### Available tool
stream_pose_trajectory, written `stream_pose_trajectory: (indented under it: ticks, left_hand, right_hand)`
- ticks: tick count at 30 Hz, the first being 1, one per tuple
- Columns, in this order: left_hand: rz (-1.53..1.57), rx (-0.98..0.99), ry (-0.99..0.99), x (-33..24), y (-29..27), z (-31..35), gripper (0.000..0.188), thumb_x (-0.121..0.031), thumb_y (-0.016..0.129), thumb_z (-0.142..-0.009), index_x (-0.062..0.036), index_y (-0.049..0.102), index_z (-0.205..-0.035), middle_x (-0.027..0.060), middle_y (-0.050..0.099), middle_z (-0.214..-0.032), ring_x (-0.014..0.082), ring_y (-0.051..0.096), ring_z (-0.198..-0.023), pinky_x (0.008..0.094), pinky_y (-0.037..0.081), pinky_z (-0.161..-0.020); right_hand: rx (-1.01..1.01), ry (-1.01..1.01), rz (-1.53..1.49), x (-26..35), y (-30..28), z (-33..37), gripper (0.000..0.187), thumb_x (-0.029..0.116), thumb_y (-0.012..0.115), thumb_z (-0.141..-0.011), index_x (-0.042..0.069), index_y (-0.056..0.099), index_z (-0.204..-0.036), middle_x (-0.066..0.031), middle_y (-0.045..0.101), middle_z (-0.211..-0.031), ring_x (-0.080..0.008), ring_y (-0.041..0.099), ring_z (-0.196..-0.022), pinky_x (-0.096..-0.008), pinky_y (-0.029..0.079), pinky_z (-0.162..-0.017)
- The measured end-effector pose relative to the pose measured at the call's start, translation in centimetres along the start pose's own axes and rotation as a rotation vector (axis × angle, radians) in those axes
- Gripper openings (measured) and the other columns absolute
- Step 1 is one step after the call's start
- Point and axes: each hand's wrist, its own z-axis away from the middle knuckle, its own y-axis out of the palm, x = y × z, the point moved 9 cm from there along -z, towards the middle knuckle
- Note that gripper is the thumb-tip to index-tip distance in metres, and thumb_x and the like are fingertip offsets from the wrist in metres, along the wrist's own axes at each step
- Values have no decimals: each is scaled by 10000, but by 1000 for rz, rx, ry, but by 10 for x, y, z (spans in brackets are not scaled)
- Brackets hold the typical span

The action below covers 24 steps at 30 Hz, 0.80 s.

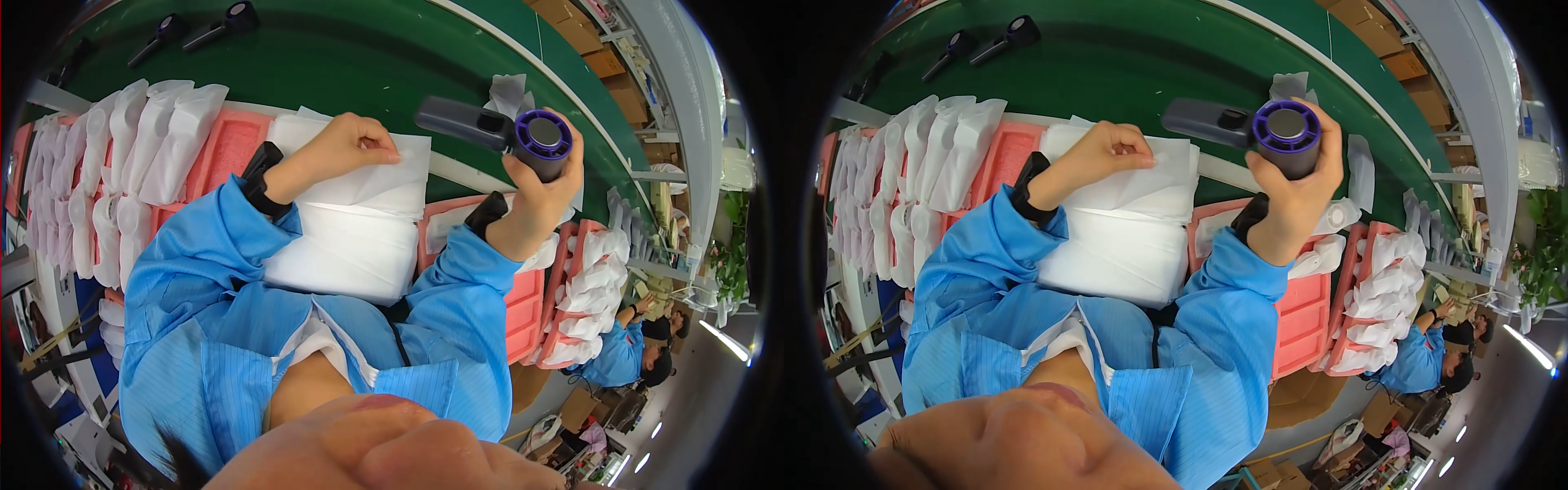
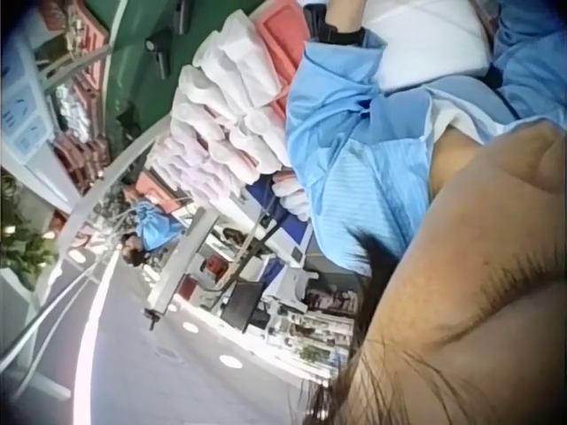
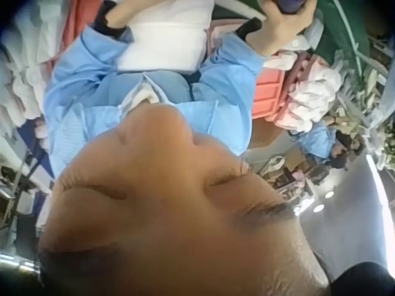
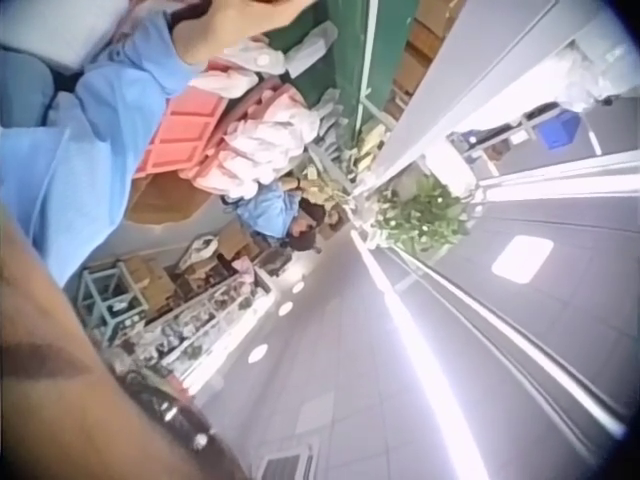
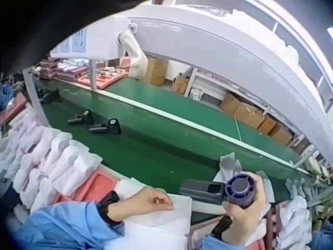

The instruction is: The person picks up a hair dryer, wraps it in a white protective sheet by hand, and places the wrapped item into a pink tray, repeating the process for multiple hair dryers.

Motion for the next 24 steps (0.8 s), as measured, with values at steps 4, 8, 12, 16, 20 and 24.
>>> stream_pose_trajectory:
  ticks: [4,8,12,16,20,24]
  left_hand:
    - [123,-53,-20,-16,-13,4,112,-127,703,-830,-23,663,-833,22,635,-800,79,568,-731,209,446,-653]
    - [188,-126,-54,-34,-26,11,100,-118,679,-854,-30,634,-869,6,633,-809,58,575,-749,194,456,-650]
    - [290,-271,21,-50,-38,20,99,-116,646,-881,-41,592,-917,-3,619,-821,51,564,-748,197,449,-649]
    - [533,-435,84,-55,-51,24,97,-121,625,-897,-52,570,-938,-4,607,-830,60,555,-740,211,440,-669]
    - [703,-426,124,-52,-60,24,113,-133,629,-894,-60,570,-958,-5,600,-821,76,547,-723,222,430,-694]
    - [261,-465,191,-66,-63,23,133,-135,649,-878,-44,597,-960,2,589,-795,87,539,-701,223,422,-668]
  right_hand:
    - [63,60,48,4,-6,2,590,36,651,-501,-23,575,-1083,-87,607,-967,-174,593,-880,-266,458,-831]
    - [187,93,27,-2,15,5,570,31,646,-504,-16,580,-1069,-76,606,-962,-165,590,-883,-261,455,-831]
    - [300,44,38,-15,61,11,535,4,665,-535,2,584,-1064,-68,599,-972,-163,588,-894,-261,454,-836]
    - [351,-186,159,-4,90,18,503,-26,687,-569,17,588,-1060,-73,584,-1002,-173,587,-912,-259,454,-842]
    - [270,-330,194,5,84,19,499,-35,700,-575,16,589,-1059,-81,574,-1028,-182,585,-923,-261,456,-839]
    - [186,-341,222,6,78,18,510,-38,709,-570,17,588,-1062,-90,574,-1033,-189,584,-922,-267,459,-835]
